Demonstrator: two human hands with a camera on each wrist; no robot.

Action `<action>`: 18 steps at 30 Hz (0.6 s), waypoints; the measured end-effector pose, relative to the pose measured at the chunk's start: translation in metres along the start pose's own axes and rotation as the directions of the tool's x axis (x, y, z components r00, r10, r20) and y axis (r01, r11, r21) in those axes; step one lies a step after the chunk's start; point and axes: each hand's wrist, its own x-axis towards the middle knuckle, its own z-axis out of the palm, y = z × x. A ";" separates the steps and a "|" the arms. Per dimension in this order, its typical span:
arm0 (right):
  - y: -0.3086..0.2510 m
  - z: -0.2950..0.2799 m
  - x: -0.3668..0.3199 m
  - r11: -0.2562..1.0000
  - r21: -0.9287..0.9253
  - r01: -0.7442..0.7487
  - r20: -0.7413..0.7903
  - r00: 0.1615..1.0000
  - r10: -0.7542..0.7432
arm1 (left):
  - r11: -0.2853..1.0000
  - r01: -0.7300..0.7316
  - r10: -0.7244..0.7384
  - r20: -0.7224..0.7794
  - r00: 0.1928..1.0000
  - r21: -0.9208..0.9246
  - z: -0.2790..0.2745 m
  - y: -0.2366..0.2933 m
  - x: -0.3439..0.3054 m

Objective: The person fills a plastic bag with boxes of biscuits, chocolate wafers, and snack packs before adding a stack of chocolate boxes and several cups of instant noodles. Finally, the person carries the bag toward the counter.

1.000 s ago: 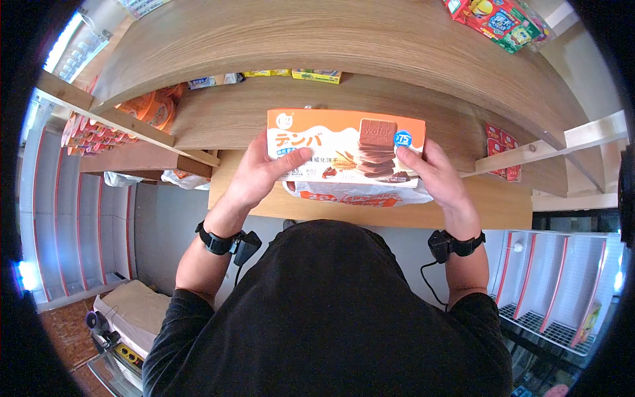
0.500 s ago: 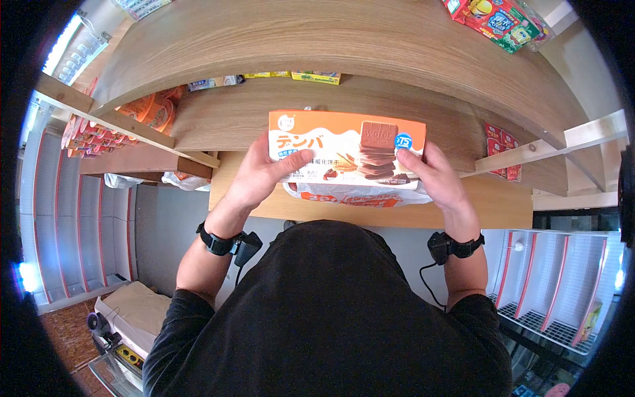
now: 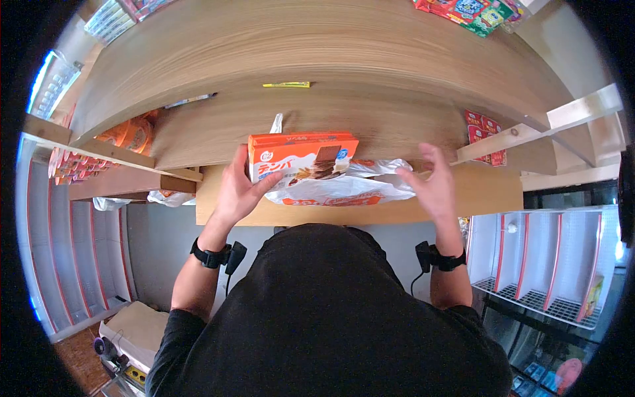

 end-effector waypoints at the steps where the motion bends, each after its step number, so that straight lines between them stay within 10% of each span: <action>1: 0.002 0.002 -0.005 0.997 -0.079 -0.019 0.041 0.999 0.022 | 1.000 0.000 -0.001 0.010 1.000 0.021 0.000 0.000 0.000; 7: 0.030 0.014 -0.018 0.979 -0.128 -0.161 0.069 0.983 0.171 | 1.000 0.020 -0.018 0.120 0.993 -0.012 0.010 -0.010 0.006; 10: 0.024 0.015 -0.016 0.939 0.305 -0.158 0.006 0.986 0.164 | 0.990 -0.128 0.119 0.146 0.982 0.057 0.022 -0.004 0.011; 13: 0.047 0.028 -0.010 0.652 0.711 -0.261 0.150 0.963 0.222 | 0.939 -0.307 0.260 0.264 0.929 0.156 0.041 0.008 0.016; 18: 0.037 0.024 -0.013 0.414 0.781 -0.468 0.326 0.871 0.368 | 0.858 -0.494 0.423 0.352 0.835 0.140 0.058 0.012 0.016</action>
